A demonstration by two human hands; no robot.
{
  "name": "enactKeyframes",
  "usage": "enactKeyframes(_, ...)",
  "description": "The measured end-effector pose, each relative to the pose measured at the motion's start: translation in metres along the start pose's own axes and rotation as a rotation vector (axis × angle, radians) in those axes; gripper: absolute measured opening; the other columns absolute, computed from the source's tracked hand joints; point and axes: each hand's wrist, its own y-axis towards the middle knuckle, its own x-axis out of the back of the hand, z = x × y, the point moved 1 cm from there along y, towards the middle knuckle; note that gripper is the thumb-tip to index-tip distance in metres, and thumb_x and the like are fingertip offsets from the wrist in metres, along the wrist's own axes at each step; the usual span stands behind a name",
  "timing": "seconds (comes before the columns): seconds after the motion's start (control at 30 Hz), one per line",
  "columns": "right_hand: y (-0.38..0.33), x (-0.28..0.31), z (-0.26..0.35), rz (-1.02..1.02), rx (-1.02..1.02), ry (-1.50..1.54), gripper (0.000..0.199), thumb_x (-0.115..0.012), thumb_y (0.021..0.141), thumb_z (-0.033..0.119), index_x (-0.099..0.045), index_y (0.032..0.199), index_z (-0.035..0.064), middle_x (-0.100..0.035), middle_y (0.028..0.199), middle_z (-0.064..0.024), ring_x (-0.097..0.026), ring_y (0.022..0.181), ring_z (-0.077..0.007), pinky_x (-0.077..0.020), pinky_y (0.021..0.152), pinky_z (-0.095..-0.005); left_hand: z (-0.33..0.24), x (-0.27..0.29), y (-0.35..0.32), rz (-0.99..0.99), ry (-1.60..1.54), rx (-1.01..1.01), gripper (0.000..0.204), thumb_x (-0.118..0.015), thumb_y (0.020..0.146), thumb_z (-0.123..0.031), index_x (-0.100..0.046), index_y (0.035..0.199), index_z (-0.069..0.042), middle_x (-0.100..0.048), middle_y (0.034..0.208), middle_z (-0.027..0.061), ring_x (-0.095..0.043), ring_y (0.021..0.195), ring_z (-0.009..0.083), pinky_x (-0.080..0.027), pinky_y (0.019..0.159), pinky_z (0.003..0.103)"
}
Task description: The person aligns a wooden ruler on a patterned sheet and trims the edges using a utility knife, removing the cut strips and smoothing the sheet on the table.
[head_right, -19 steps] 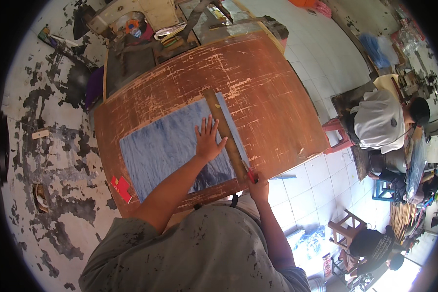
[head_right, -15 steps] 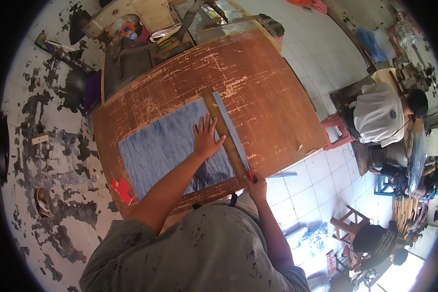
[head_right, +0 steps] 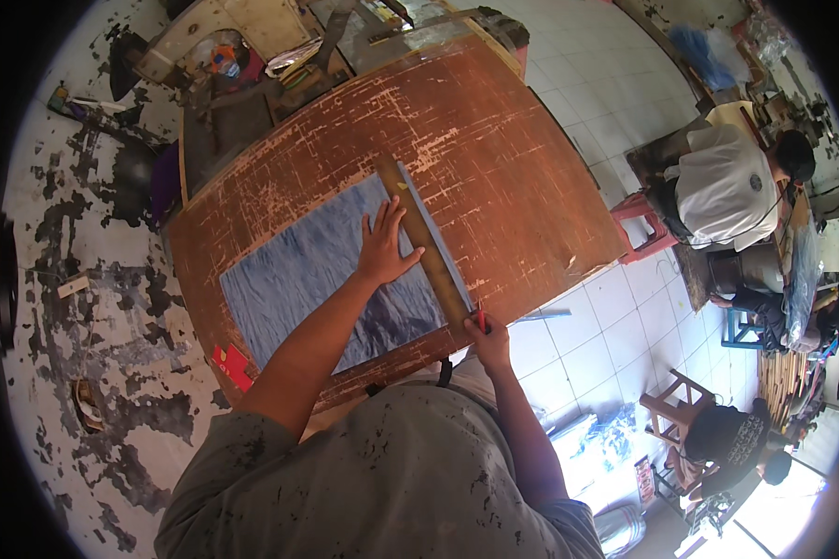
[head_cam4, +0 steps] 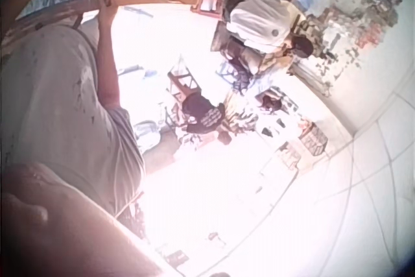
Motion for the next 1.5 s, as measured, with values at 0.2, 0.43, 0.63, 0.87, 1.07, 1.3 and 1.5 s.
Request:
enactKeyframes(0.2, 0.006, 0.003, -0.009, 0.017, 0.040, -0.034, 0.025, -0.078, 0.094, 0.025, -0.074, 0.102, 0.0020, -0.068, 0.081, -0.0042, -0.060, 0.078, -0.0122, -0.0495, 0.074, -0.0313, -0.002, 0.002, 0.001, 0.000, 0.000, 0.007, 0.095, -0.065, 0.094, -0.064, -0.028, 0.162, -0.008, -0.011, 0.175, 0.0118, -0.011, 0.162, 0.0330, -0.013, 0.125, 0.071)
enactKeyframes(0.43, 0.008, 0.005, -0.014, 0.030, 0.035, -0.002, 0.026, -0.078, 0.094, 0.026, -0.074, 0.103, 0.0013, -0.068, 0.081, -0.0043, -0.059, 0.077, -0.0128, -0.0492, 0.074, -0.0318, -0.005, 0.002, 0.001, -0.024, -0.020, 0.004, 0.092, -0.069, 0.095, -0.058, -0.027, 0.161, -0.011, -0.012, 0.175, 0.0110, -0.013, 0.161, 0.0331, -0.014, 0.125, 0.070)
enactKeyframes(0.63, 0.009, 0.008, -0.007, 0.053, 0.042, -0.004, 0.018, -0.076, 0.095, 0.020, -0.072, 0.098, 0.0022, -0.065, 0.082, 0.0003, -0.057, 0.079, -0.0099, -0.0479, 0.075, -0.0290, -0.006, 0.005, 0.003, -0.023, -0.046, 0.004, 0.093, -0.072, 0.093, -0.056, -0.028, 0.161, -0.011, -0.012, 0.175, 0.0108, -0.013, 0.161, 0.0334, -0.014, 0.125, 0.070)
enactKeyframes(0.87, 0.010, 0.008, -0.010, 0.070, 0.031, 0.002, 0.026, -0.079, 0.093, 0.026, -0.074, 0.101, 0.0014, -0.067, 0.082, -0.0031, -0.060, 0.078, -0.0125, -0.0491, 0.075, -0.0308, -0.005, 0.004, 0.001, -0.027, -0.050, 0.006, 0.094, -0.072, 0.093, -0.057, -0.027, 0.161, -0.010, -0.013, 0.174, 0.0115, -0.013, 0.161, 0.0334, -0.014, 0.125, 0.070)
enactKeyframes(1.07, 0.009, 0.008, -0.003, 0.044, 0.038, -0.064, 0.028, -0.081, 0.091, 0.027, -0.075, 0.100, 0.0018, -0.069, 0.078, -0.0063, -0.063, 0.074, -0.0143, -0.0506, 0.071, -0.0330, -0.004, 0.003, 0.001, -0.024, -0.051, -0.001, 0.095, -0.072, 0.093, -0.056, -0.026, 0.161, -0.009, -0.012, 0.175, 0.0121, -0.012, 0.161, 0.0340, -0.013, 0.124, 0.071)
enactKeyframes(1.3, 0.009, 0.007, -0.004, -0.032, 0.070, -0.190, 0.028, -0.081, 0.091, 0.026, -0.076, 0.101, 0.0013, -0.072, 0.080, -0.0080, -0.064, 0.075, -0.0129, -0.0518, 0.072, -0.0323, -0.010, 0.018, 0.006, 0.136, -0.044, 0.014, 0.142, -0.081, 0.065, -0.081, -0.013, 0.165, -0.006, -0.003, 0.175, 0.0146, -0.003, 0.162, 0.0353, -0.007, 0.126, 0.069)
enactKeyframes(1.5, 0.004, 0.007, 0.007, -0.038, 0.077, -0.161, 0.028, -0.082, 0.089, 0.026, -0.075, 0.100, 0.0017, -0.069, 0.079, -0.0062, -0.062, 0.075, -0.0130, -0.0511, 0.072, -0.0319, -0.018, 0.023, 0.018, 0.338, 0.057, 0.121, 0.166, -0.078, 0.051, -0.092, 0.003, 0.167, -0.005, 0.006, 0.176, 0.0135, 0.003, 0.162, 0.0347, -0.004, 0.127, 0.068)
